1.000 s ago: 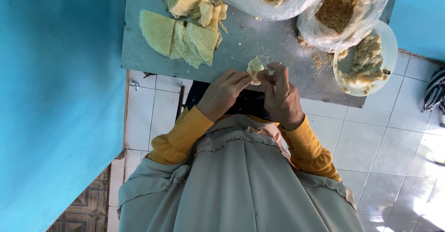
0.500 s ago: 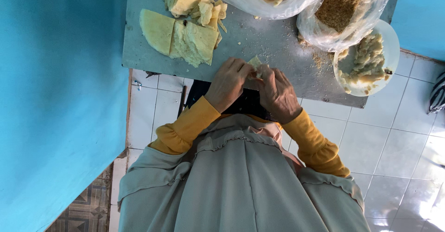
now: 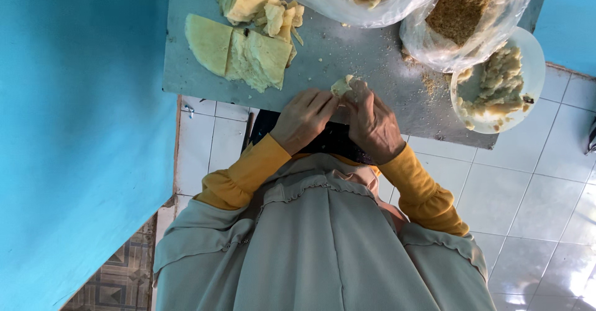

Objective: The person picks up triangular dough pieces from a metal table, dips or presses them into a brown powder in a plastic-lined container, and places the coated pieces onto a plate. The person repeats this cycle continuously, occasionally repositioning dough pieces on the table.

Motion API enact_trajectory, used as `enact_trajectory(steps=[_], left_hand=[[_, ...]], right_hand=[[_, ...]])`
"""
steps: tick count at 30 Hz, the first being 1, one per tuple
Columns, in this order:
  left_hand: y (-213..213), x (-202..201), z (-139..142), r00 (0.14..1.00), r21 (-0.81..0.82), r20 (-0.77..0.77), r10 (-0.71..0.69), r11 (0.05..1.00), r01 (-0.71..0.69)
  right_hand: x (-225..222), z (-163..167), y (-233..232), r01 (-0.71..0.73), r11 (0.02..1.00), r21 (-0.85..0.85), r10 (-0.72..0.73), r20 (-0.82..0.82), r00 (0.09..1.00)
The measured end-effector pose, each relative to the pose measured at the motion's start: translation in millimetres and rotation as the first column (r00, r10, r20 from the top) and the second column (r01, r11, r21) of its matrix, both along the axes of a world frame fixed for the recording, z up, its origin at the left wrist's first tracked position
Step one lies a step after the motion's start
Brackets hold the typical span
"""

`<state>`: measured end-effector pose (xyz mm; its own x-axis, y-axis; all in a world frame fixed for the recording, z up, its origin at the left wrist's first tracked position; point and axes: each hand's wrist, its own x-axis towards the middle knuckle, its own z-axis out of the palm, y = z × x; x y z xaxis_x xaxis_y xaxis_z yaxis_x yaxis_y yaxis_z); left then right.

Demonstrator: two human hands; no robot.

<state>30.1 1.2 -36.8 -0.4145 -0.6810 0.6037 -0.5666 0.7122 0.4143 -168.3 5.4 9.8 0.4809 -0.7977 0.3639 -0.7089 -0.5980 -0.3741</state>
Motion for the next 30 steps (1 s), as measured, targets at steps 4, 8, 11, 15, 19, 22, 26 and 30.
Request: enact_trajectory(steps=[4, 8, 11, 15, 19, 22, 26, 30], left_hand=[[-9.4, -4.9, 4.1, 1.0, 0.04, 0.016, 0.008, 0.999, -0.009], [-19.2, -10.1, 10.1, 1.0, 0.346, -0.027, 0.015, 0.938, -0.004], [-33.6, -11.1, 11.9, 0.997, 0.435, -0.064, 0.046, 0.9, -0.013], [-35.1, -6.7, 12.9, 0.998, 0.474, -0.057, -0.006, 0.88, 0.032], [-12.4, -5.4, 12.6, 0.997, 0.208, 0.077, -0.011, 0.978, -0.005], [-10.5, -2.8, 9.0, 0.986, 0.046, 0.162, 0.024, 0.998, -0.032], [-18.3, -3.4, 6.3, 0.955, 0.018, 0.298, -0.007, 1.0, 0.001], [-22.6, -5.6, 9.4, 0.988, 0.179, 0.149, -0.044, 0.984, 0.017]], right_hand=[[-0.6, -5.0, 3.2, -0.015, 0.997, -0.076, 0.014, -0.01, 1.0], [0.5, 4.3, -6.5, 0.087, 0.978, 0.191, -0.125, 0.194, 0.973], [-3.3, 14.4, -21.3, 0.038, 0.874, 0.485, -0.198, 0.282, 0.939], [3.2, 12.2, -21.7, 0.059, 0.91, 0.411, -0.191, 0.289, 0.938], [9.0, 0.9, -0.2, 0.072, 0.997, 0.016, -0.073, 0.106, 0.992], [6.0, -4.3, 5.6, 0.013, 0.99, -0.142, -0.015, -0.012, 1.0], [2.2, -2.3, 2.4, -0.05, 0.994, -0.093, 0.047, -0.039, 0.998], [1.3, 8.0, -7.7, 0.003, 0.991, 0.134, -0.02, 0.125, 0.992]])
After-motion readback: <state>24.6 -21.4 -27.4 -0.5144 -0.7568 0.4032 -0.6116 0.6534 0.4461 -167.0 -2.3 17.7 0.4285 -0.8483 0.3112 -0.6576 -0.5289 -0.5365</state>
